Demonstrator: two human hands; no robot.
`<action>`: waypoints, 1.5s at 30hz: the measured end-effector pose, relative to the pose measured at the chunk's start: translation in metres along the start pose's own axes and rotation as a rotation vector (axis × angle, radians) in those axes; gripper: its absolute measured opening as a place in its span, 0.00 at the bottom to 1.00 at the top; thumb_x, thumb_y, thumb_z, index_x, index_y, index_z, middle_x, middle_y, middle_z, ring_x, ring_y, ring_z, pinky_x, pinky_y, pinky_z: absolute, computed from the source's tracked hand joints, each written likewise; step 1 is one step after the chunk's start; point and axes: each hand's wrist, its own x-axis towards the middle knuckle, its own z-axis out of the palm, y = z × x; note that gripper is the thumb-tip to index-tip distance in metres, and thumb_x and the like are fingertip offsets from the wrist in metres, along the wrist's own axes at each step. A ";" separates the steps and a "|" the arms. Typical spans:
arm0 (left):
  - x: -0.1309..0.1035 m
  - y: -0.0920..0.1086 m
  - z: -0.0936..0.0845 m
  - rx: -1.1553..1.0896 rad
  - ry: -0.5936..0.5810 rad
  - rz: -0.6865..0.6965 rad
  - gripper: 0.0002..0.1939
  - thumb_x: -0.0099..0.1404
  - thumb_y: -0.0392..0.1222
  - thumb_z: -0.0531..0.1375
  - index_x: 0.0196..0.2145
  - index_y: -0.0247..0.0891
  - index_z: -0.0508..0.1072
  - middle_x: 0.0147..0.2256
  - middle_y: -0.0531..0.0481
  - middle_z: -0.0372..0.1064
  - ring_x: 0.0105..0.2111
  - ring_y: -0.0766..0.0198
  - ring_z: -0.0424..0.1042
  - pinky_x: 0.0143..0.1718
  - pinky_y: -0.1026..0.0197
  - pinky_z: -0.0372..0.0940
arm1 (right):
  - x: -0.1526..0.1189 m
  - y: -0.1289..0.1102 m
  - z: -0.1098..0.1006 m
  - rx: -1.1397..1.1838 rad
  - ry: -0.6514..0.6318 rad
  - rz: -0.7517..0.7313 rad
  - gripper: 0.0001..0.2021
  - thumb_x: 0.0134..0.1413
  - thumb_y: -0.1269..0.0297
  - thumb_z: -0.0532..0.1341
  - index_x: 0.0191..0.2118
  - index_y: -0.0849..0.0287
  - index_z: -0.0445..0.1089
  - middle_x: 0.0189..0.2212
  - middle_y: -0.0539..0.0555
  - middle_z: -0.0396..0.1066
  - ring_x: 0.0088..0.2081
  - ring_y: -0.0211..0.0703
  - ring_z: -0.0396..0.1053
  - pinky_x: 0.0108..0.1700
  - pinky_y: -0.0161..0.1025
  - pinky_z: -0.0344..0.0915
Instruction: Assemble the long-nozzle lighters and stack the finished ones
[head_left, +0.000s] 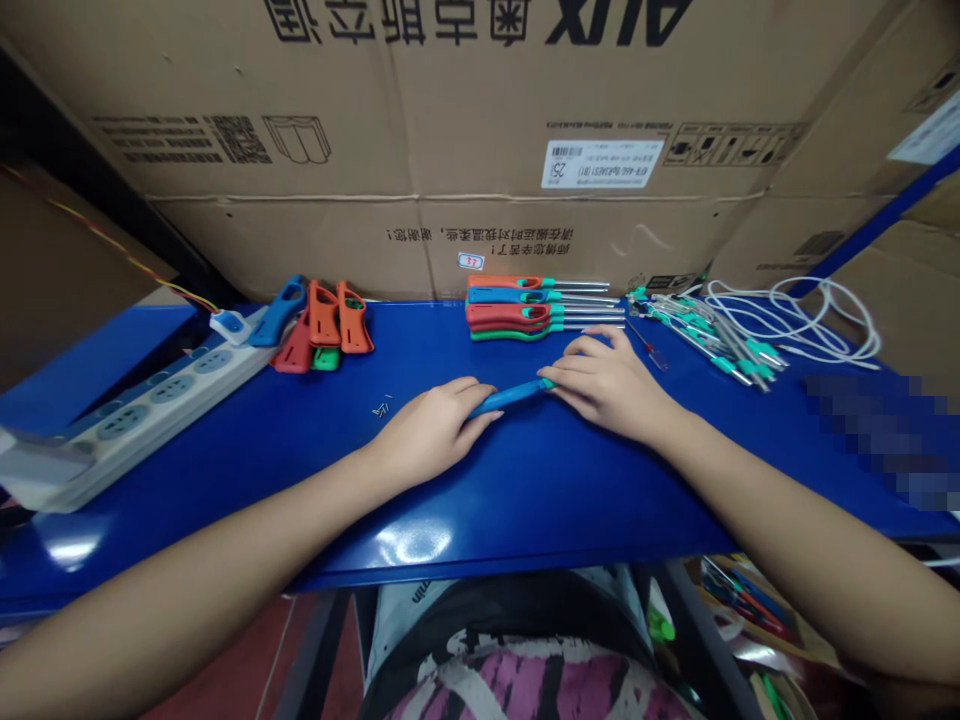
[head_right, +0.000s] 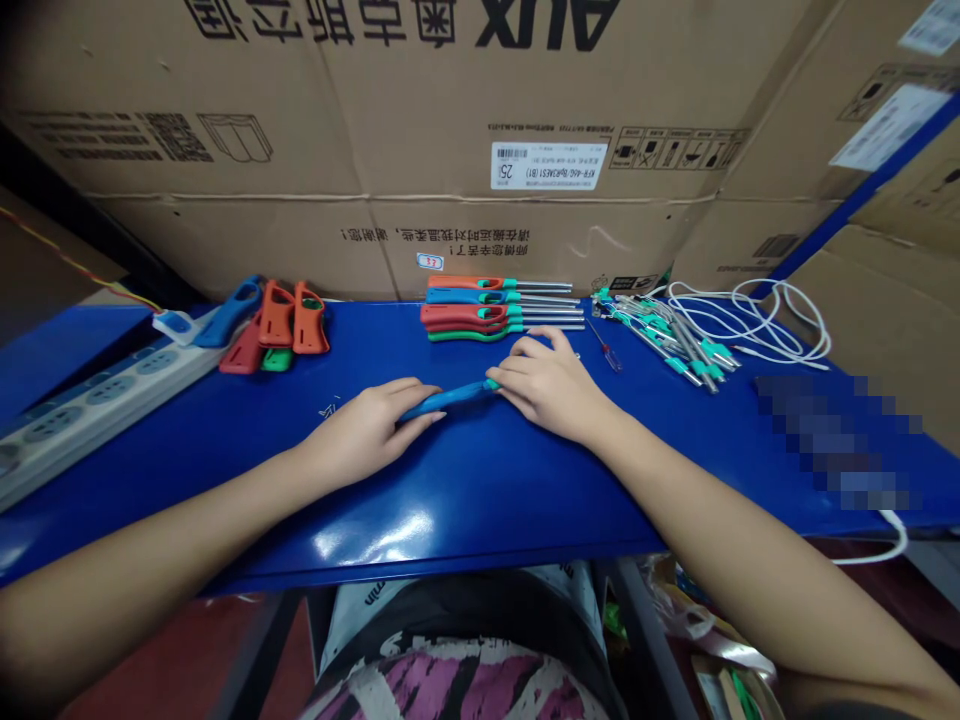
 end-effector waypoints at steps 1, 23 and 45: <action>0.000 0.000 0.001 -0.035 -0.005 0.002 0.14 0.75 0.45 0.53 0.51 0.37 0.73 0.43 0.45 0.74 0.43 0.56 0.75 0.46 0.56 0.70 | 0.001 -0.002 0.000 0.009 -0.007 -0.013 0.11 0.68 0.64 0.56 0.47 0.54 0.76 0.39 0.53 0.81 0.43 0.49 0.69 0.56 0.55 0.53; -0.002 0.005 0.006 -0.338 0.050 -0.252 0.14 0.64 0.51 0.64 0.30 0.37 0.80 0.26 0.55 0.73 0.26 0.66 0.66 0.29 0.63 0.55 | -0.004 -0.008 0.014 0.032 0.213 -0.283 0.05 0.65 0.72 0.57 0.43 0.64 0.70 0.32 0.60 0.74 0.38 0.48 0.67 0.42 0.47 0.67; -0.004 0.007 0.008 0.009 -0.047 -0.003 0.20 0.76 0.50 0.50 0.58 0.40 0.70 0.48 0.44 0.69 0.44 0.56 0.75 0.46 0.54 0.71 | -0.004 0.001 0.000 0.147 -0.106 -0.123 0.12 0.68 0.61 0.56 0.42 0.62 0.75 0.34 0.58 0.75 0.39 0.47 0.67 0.44 0.43 0.61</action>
